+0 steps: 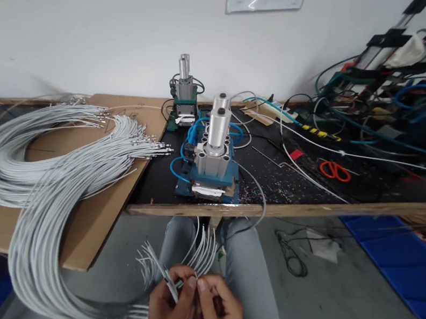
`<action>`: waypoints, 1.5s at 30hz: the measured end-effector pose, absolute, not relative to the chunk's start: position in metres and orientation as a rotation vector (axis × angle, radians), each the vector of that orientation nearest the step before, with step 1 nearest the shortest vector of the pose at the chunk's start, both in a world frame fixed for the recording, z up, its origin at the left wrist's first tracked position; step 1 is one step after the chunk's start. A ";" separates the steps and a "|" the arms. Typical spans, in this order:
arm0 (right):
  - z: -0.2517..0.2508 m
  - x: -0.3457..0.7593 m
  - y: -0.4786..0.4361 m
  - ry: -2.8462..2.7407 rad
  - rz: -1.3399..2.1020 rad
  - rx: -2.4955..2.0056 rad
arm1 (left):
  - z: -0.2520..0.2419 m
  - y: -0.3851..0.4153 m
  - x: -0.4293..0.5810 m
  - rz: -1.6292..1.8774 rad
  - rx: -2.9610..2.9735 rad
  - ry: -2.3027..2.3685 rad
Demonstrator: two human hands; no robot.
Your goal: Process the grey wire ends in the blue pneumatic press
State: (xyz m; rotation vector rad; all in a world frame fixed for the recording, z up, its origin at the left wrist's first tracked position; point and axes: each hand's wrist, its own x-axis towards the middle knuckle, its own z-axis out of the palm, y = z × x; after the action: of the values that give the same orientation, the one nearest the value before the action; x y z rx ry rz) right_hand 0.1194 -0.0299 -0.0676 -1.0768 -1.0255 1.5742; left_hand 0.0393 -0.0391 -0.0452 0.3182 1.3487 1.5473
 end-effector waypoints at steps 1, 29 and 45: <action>-0.069 0.119 -0.030 -1.032 1.567 -1.081 | -0.048 -0.040 0.039 1.546 0.319 1.351; -0.063 0.126 -0.027 -1.375 1.242 -1.118 | -0.036 -0.034 0.034 1.508 0.326 1.345; -0.041 0.144 0.059 -1.799 0.554 -0.762 | 0.029 -0.010 0.008 1.857 0.154 1.342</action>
State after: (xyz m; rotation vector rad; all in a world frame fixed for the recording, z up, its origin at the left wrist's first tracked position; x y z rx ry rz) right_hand 0.1443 0.0594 -0.0412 -0.7618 -1.7989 0.5538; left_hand 0.0082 -0.0096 0.0285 0.1537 1.3425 1.8573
